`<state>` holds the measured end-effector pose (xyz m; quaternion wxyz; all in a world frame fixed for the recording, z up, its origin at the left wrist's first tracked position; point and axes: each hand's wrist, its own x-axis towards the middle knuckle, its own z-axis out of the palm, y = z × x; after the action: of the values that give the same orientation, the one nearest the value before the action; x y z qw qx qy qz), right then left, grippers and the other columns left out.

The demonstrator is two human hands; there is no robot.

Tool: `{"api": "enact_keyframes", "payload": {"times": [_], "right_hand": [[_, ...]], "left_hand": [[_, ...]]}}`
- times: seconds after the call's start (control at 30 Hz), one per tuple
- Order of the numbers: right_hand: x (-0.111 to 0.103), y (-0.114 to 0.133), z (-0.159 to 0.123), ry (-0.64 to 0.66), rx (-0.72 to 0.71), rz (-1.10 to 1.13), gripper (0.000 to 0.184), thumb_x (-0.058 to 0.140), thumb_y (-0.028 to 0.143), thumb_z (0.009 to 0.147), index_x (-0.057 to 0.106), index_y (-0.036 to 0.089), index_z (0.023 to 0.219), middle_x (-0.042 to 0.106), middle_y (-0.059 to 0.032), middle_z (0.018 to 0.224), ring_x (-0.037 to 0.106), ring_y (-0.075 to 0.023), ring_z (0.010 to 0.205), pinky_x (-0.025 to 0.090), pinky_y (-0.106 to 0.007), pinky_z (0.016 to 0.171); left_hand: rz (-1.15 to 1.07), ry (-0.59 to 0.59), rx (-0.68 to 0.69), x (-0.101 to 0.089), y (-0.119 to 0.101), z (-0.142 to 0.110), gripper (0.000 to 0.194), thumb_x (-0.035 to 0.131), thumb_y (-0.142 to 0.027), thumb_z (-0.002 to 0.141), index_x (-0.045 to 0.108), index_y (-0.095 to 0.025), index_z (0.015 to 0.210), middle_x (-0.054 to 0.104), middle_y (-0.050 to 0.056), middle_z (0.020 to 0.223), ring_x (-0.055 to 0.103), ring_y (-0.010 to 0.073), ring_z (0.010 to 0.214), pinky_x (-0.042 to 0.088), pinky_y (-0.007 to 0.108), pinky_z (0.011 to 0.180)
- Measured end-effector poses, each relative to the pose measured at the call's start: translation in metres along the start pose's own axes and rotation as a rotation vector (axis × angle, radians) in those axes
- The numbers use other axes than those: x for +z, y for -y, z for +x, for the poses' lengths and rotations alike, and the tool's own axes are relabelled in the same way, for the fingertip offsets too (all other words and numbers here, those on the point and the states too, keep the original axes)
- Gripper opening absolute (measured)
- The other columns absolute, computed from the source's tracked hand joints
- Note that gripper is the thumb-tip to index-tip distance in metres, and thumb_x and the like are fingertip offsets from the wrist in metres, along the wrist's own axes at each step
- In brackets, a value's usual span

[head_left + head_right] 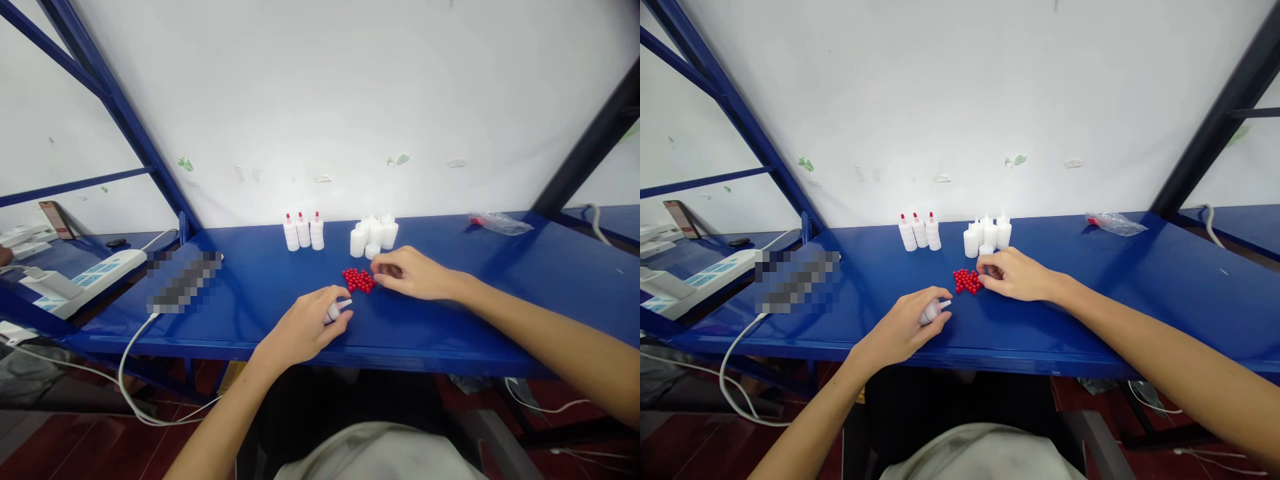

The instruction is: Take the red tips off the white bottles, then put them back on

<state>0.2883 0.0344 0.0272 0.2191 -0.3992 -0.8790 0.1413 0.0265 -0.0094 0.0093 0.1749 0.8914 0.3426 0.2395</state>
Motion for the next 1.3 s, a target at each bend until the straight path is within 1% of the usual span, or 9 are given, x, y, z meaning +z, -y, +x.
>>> {"api": "enact_keyframes", "payload": {"times": [0.2, 0.37, 0.5, 0.57, 0.67, 0.8, 1.1, 1.2, 1.3], "right_hand": [[0.022, 0.029, 0.000, 0.029, -0.199, 0.146, 0.021, 0.054, 0.038, 0.094, 0.065, 0.020, 0.093, 0.063, 0.0010, 0.068, 0.053, -0.0115, 0.058, 0.042, -0.023, 0.058], [0.030, 0.034, 0.001, -0.073, -0.296, 0.138, 0.021, 0.051, 0.033, 0.097, 0.065, 0.019, 0.093, 0.067, -0.0016, 0.079, 0.056, -0.0119, 0.065, 0.043, -0.024, 0.064], [0.018, 0.017, 0.002, -0.384, -0.163, 0.111, 0.017, 0.052, 0.030, 0.093, 0.061, 0.019, 0.083, 0.063, -0.0016, 0.074, 0.054, -0.0146, 0.067, 0.042, -0.028, 0.065], [0.009, 0.001, 0.006, -0.578, -0.045, -0.013, 0.017, 0.053, 0.029, 0.090, 0.060, 0.019, 0.077, 0.062, -0.0041, 0.076, 0.054, -0.0192, 0.076, 0.042, -0.034, 0.073], [-0.003, -0.025, 0.013, -0.705, 0.123, -0.220, 0.018, 0.057, 0.031, 0.084, 0.060, 0.020, 0.070, 0.064, -0.0084, 0.079, 0.051, -0.0286, 0.094, 0.038, -0.044, 0.086], [-0.009, -0.042, 0.023, -0.614, 0.246, -0.258, 0.021, 0.058, 0.031, 0.081, 0.063, 0.020, 0.065, 0.062, -0.0064, 0.067, 0.054, -0.0283, 0.090, 0.037, -0.043, 0.083], [-0.006, -0.037, 0.029, -0.474, 0.372, -0.161, 0.035, 0.053, 0.039, 0.086, 0.067, 0.016, 0.064, 0.056, -0.0016, 0.053, 0.051, -0.0154, 0.054, 0.035, -0.030, 0.059], [-0.004, -0.026, 0.021, -0.470, 0.325, -0.083, 0.037, 0.051, 0.040, 0.089, 0.062, 0.017, 0.063, 0.052, 0.0007, 0.049, 0.048, -0.0133, 0.050, 0.035, -0.028, 0.056], [0.005, -0.004, 0.010, -0.331, 0.120, 0.016, 0.027, 0.051, 0.040, 0.091, 0.062, 0.017, 0.083, 0.054, 0.0030, 0.054, 0.046, -0.0114, 0.048, 0.036, -0.025, 0.054]], "left_hand": [[-0.034, 0.002, -0.047, 0.001, 0.001, 0.001, 0.021, 0.055, -0.036, 0.094, 0.054, -0.023, 0.111, 0.066, 0.000, 0.097, 0.059, 0.0158, 0.079, 0.043, 0.027, 0.072], [-0.063, 0.003, -0.042, 0.001, 0.001, 0.002, 0.029, 0.060, -0.039, 0.092, 0.052, -0.025, 0.117, 0.065, -0.001, 0.095, 0.057, 0.0146, 0.077, 0.042, 0.026, 0.071], [-0.055, -0.064, -0.121, 0.003, 0.004, 0.002, 0.054, 0.065, -0.050, 0.086, 0.047, -0.024, 0.129, 0.062, -0.002, 0.086, 0.057, 0.0149, 0.073, 0.043, 0.026, 0.069], [-0.007, -0.077, -0.122, 0.004, 0.006, 0.003, 0.039, 0.062, -0.051, 0.088, 0.057, -0.021, 0.112, 0.061, -0.002, 0.080, 0.056, 0.0141, 0.071, 0.042, 0.026, 0.069], [0.057, -0.057, -0.068, 0.005, 0.007, 0.004, 0.033, 0.055, -0.049, 0.093, 0.060, -0.019, 0.083, 0.060, -0.002, 0.077, 0.052, 0.0122, 0.067, 0.039, 0.025, 0.067], [0.061, -0.026, -0.028, 0.004, 0.006, 0.004, 0.034, 0.051, -0.048, 0.096, 0.059, -0.018, 0.082, 0.060, -0.001, 0.077, 0.050, 0.0116, 0.067, 0.037, 0.025, 0.066], [0.056, -0.013, -0.025, 0.004, 0.005, 0.004, 0.031, 0.049, -0.046, 0.098, 0.058, -0.019, 0.086, 0.058, -0.002, 0.079, 0.050, 0.0109, 0.068, 0.036, 0.025, 0.066], [0.111, -0.029, -0.008, 0.004, 0.006, 0.003, 0.032, 0.047, -0.045, 0.098, 0.054, -0.019, 0.082, 0.056, -0.003, 0.077, 0.048, 0.0111, 0.066, 0.035, 0.025, 0.064], [0.190, -0.091, -0.001, 0.006, 0.007, 0.002, 0.024, 0.048, -0.040, 0.098, 0.049, -0.019, 0.085, 0.055, -0.002, 0.081, 0.047, 0.0122, 0.066, 0.034, 0.027, 0.063]]}}
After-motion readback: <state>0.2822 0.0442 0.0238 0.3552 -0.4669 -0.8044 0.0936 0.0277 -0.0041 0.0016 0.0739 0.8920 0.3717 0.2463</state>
